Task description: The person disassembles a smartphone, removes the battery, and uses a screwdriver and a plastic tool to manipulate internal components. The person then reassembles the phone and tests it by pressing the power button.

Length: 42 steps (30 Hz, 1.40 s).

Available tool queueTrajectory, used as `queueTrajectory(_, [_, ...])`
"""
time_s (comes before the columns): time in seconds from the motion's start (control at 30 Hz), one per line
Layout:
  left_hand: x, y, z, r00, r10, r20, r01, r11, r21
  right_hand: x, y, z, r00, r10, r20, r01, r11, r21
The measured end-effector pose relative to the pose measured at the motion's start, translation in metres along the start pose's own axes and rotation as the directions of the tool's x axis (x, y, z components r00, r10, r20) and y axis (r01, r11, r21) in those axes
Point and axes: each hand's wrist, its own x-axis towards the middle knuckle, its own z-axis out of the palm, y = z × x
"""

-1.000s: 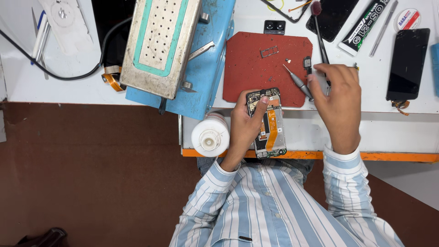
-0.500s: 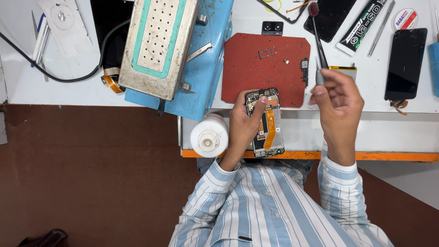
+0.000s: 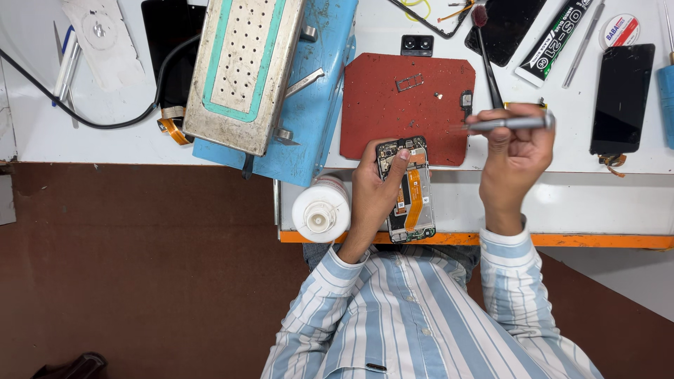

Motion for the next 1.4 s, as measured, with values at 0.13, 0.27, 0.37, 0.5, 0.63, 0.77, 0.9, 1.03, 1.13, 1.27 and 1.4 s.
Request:
queueTrajectory(0.13, [-0.003, 0.006, 0.002, 1.0, -0.008, -0.01, 0.008, 1.0, 0.006, -0.003, 0.004, 0.004, 0.995, -0.037, 0.093, 0.048, 0.991, -0.122])
queueTrajectory(0.27, [0.0, 0.009, 0.002, 1.0, 0.018, -0.019, -0.017, 0.999, 0.047, -0.006, 0.013, 0.004, 0.979, -0.087, 0.183, 0.118, 0.979, -0.165])
queueTrajectory(0.37, [0.003, 0.008, 0.002, 1.0, 0.019, -0.012, -0.018, 0.998, 0.06, -0.006, 0.019, 0.001, 0.977, -0.076, 0.2, 0.103, 0.987, -0.126])
queueTrajectory(0.5, [0.004, 0.008, 0.002, 1.0, 0.001, -0.023, 0.001, 0.997, 0.071, -0.004, 0.023, 0.0, 0.973, -0.078, 0.215, 0.108, 0.985, -0.132])
queueTrajectory(0.63, [0.005, 0.007, 0.002, 1.0, 0.02, -0.021, -0.019, 0.997, 0.07, -0.004, 0.023, 0.001, 0.967, -0.07, 0.243, 0.102, 0.987, -0.121])
queueTrajectory(0.77, [0.005, 0.006, 0.001, 1.0, 0.014, -0.02, -0.012, 0.995, 0.096, -0.004, 0.022, 0.001, 0.965, -0.07, 0.253, 0.103, 0.987, -0.12])
queueTrajectory(0.9, [0.006, 0.004, 0.002, 1.0, 0.017, -0.018, -0.015, 0.996, 0.09, -0.003, 0.023, 0.0, 0.961, -0.081, 0.266, 0.119, 0.985, -0.129])
queueTrajectory(1.03, [0.008, 0.001, 0.003, 1.0, 0.015, -0.017, -0.013, 0.996, 0.093, -0.003, 0.024, 0.0, 0.956, -0.079, 0.284, 0.119, 0.985, -0.129])
queueTrajectory(1.13, [0.008, 0.0, 0.002, 1.0, 0.004, -0.02, -0.002, 0.995, 0.103, -0.003, 0.025, -0.001, 0.959, -0.104, 0.263, 0.144, 0.98, -0.138])
queueTrajectory(1.27, [0.006, 0.0, 0.001, 1.0, 0.019, -0.019, -0.017, 0.994, 0.106, -0.004, 0.025, -0.001, 0.963, -0.103, 0.249, 0.139, 0.982, -0.131])
queueTrajectory(1.4, [0.005, 0.001, 0.0, 0.999, 0.03, -0.019, -0.028, 0.996, 0.089, -0.006, 0.025, -0.002, 0.956, -0.099, 0.276, 0.142, 0.98, -0.143])
